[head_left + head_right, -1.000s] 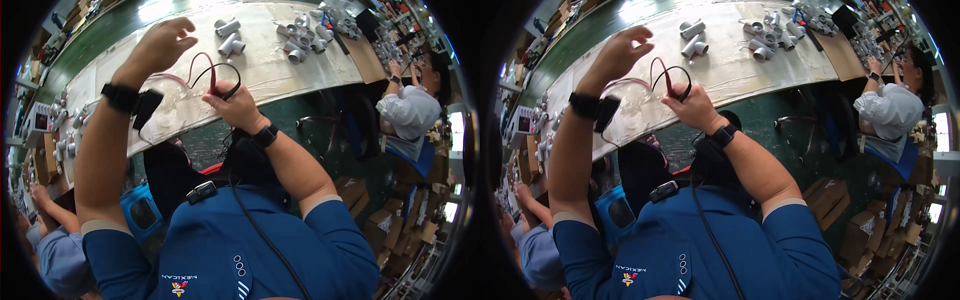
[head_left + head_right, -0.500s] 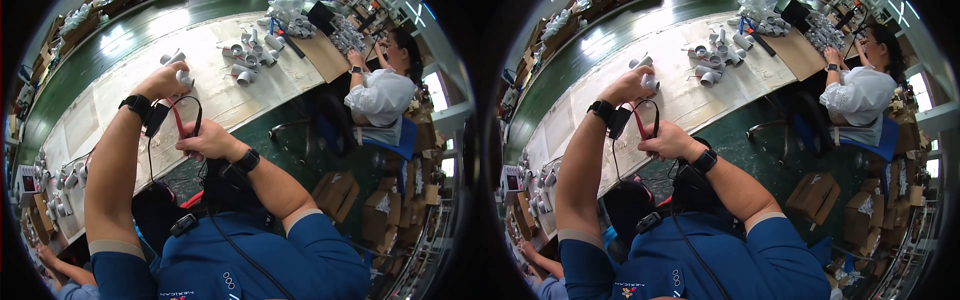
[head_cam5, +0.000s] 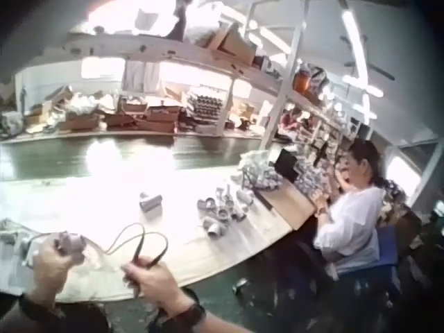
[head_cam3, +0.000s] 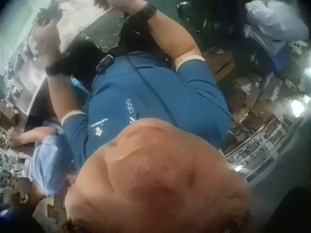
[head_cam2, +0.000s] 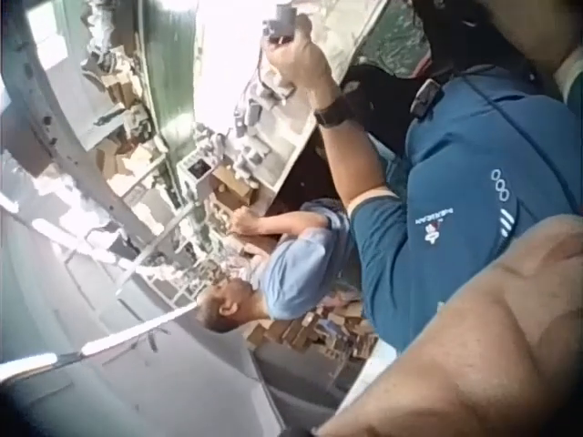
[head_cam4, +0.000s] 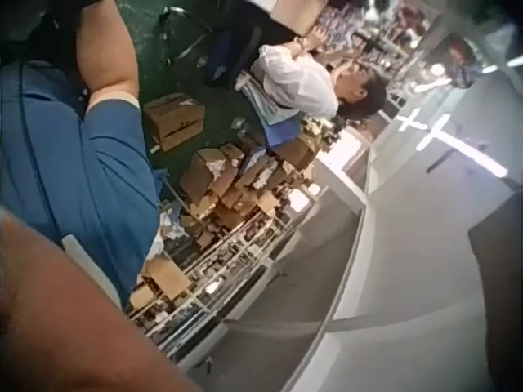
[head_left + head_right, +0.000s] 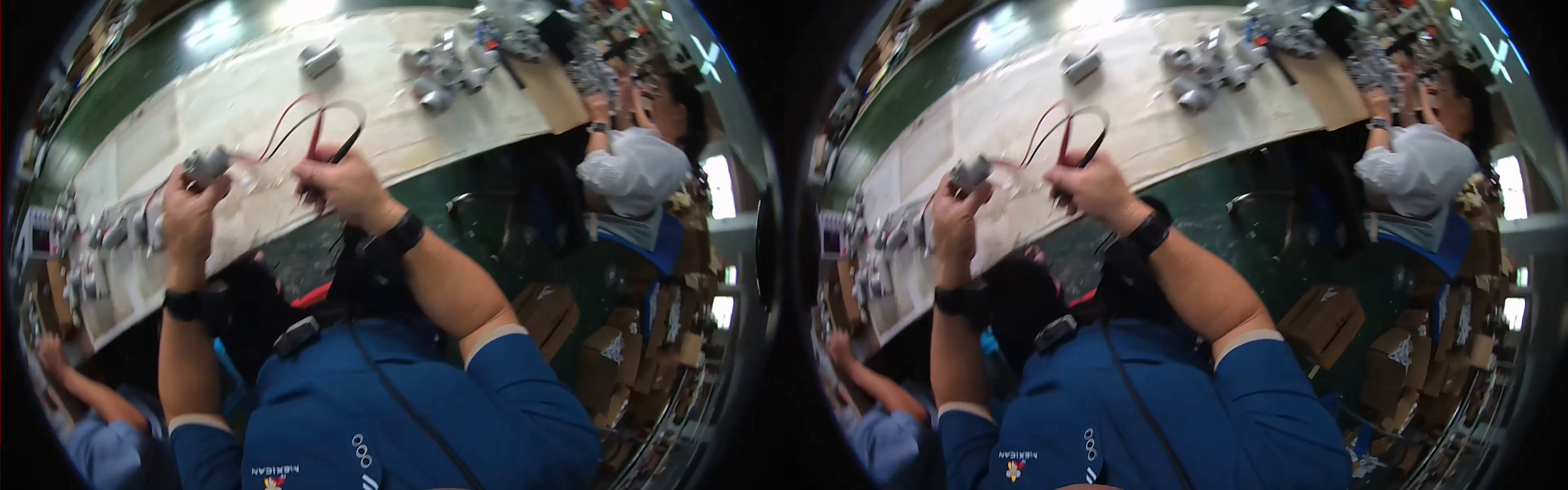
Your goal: Test electronic components using a multimeter on a production floor.
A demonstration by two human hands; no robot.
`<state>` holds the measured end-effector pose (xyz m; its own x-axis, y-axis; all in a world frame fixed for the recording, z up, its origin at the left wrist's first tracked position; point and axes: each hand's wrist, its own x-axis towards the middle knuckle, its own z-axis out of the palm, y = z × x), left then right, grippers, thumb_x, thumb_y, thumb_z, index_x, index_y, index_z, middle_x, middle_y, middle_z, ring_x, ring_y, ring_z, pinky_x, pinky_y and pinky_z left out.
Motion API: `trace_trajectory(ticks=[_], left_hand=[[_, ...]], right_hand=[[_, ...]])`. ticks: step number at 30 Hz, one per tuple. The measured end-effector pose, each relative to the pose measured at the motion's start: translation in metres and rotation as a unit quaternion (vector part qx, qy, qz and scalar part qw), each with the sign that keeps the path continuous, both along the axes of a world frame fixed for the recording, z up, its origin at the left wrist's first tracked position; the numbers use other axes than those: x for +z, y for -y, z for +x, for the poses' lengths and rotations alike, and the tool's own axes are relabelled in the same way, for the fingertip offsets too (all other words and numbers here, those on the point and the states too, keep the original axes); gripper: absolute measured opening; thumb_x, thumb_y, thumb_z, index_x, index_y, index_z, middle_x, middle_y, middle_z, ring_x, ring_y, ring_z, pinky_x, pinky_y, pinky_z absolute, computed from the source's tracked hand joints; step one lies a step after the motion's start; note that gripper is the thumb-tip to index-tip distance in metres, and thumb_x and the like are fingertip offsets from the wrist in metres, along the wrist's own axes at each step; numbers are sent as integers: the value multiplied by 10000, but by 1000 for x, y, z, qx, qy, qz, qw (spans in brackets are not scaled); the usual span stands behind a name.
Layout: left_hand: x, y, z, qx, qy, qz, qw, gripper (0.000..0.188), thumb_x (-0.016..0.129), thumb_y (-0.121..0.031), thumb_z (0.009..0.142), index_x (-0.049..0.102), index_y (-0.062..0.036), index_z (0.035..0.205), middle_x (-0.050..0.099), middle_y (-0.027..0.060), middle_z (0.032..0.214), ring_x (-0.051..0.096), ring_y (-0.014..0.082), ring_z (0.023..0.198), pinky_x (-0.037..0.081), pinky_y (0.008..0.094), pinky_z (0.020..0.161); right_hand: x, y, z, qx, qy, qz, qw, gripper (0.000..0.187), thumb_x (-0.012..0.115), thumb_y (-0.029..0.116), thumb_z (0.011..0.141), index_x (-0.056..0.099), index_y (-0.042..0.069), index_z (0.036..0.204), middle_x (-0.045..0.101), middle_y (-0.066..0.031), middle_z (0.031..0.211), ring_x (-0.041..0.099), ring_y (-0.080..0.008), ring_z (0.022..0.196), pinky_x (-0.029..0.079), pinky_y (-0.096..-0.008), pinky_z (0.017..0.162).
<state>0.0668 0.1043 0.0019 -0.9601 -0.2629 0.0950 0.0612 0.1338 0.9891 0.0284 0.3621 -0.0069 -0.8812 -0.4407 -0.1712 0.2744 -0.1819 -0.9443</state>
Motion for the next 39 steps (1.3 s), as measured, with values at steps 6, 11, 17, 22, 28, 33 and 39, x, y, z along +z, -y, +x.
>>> trace_trajectory(ticks=[6, 11, 17, 22, 28, 33, 39], left_hand=[[-22, -19, 45, 71, -2, -38, 997, 331, 850, -113, 841, 650, -3, 1081, 741, 67, 917, 694, 131, 819, 553, 290, 749], [-34, -14, 55, 62, -49, -46, 996, 350, 867, -150, 839, 643, -2, 1064, 758, 84, 931, 708, 131, 826, 558, 286, 726], [-35, -18, 58, 67, -79, -46, 994, 363, 868, -163, 840, 639, 1, 1068, 762, 100, 921, 716, 137, 820, 570, 295, 726], [-33, -19, 60, 83, -70, -83, 991, 372, 872, -171, 833, 634, 6, 1057, 760, 106, 896, 721, 144, 800, 577, 301, 709], [-39, -19, 60, 92, -88, -67, 990, 374, 876, -177, 824, 628, 8, 1034, 756, 113, 869, 720, 146, 769, 575, 302, 681], [-39, -18, 61, 89, -99, -78, 988, 375, 879, -179, 817, 625, 9, 1020, 751, 117, 849, 715, 144, 747, 570, 305, 659], [-32, -18, 64, 95, -91, -107, 986, 384, 883, -184, 811, 624, 8, 1019, 742, 116, 835, 710, 151, 733, 569, 313, 647]], right_hand=[[-1, 57, 9, -55, -103, -16, 993, 189, 719, 189, 981, 706, 0, 976, 714, -68, 783, 642, -111, 593, 517, -245, 526], [-8, 81, 25, -43, -153, 84, 984, 198, 725, 189, 979, 705, -8, 971, 713, -65, 769, 644, -107, 586, 513, -243, 522], [-25, 83, 30, -75, -250, 148, 954, 205, 736, 198, 966, 705, -5, 968, 712, -53, 734, 642, -97, 557, 506, -239, 506], [-29, 86, 31, -99, -310, 176, 929, 192, 740, 200, 960, 707, 12, 953, 712, -44, 716, 644, -96, 544, 499, -249, 496], [-28, 88, 34, -107, -333, 190, 917, 199, 738, 217, 964, 704, 23, 936, 694, -39, 680, 640, -101, 534, 495, -261, 497], [-31, 89, 33, -112, -346, 179, 914, 203, 738, 225, 964, 704, 28, 929, 673, -35, 644, 634, -104, 523, 489, -263, 496], [-30, 89, 34, -108, -355, 205, 906, 203, 743, 226, 961, 706, 30, 919, 670, -30, 642, 632, -103, 523, 486, -261, 497]])
